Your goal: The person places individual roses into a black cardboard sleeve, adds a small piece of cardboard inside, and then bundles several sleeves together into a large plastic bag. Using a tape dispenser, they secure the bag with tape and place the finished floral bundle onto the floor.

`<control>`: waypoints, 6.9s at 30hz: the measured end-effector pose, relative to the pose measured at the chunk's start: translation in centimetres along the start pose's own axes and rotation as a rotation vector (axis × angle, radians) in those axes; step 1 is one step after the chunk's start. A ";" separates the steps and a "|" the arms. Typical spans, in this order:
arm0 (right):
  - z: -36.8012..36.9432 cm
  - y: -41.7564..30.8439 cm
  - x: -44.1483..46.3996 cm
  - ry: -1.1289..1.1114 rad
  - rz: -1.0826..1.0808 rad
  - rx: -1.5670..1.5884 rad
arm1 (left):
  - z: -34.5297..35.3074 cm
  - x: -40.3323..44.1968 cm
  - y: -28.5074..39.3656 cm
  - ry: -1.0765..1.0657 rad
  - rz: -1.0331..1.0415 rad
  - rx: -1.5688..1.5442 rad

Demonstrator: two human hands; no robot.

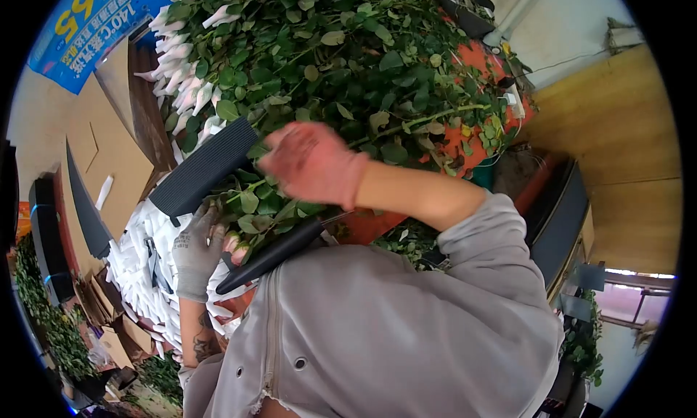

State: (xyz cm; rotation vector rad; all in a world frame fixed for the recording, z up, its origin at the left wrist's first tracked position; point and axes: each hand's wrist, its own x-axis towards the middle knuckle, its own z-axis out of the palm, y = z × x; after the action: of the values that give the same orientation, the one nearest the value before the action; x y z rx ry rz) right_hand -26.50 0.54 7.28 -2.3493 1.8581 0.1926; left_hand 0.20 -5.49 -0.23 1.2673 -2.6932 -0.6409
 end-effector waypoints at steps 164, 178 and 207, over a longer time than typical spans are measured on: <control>-23.9 33.5 -6.0 2.079 -0.110 0.464 | -17.3 7.4 1.5 0.147 0.261 -0.851; -19.8 31.3 -2.8 1.791 0.191 1.060 | -11.2 2.2 2.9 0.112 0.092 -1.241; 0.3 5.2 -3.2 0.429 -0.194 -0.185 | -4.6 -3.5 3.0 0.165 -0.123 -1.392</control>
State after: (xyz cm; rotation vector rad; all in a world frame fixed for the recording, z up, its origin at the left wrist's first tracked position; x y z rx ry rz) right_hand -32.25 2.44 7.47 -2.8626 1.8238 -0.1858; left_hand 1.50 -2.71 5.51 0.9079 -1.3214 -1.7976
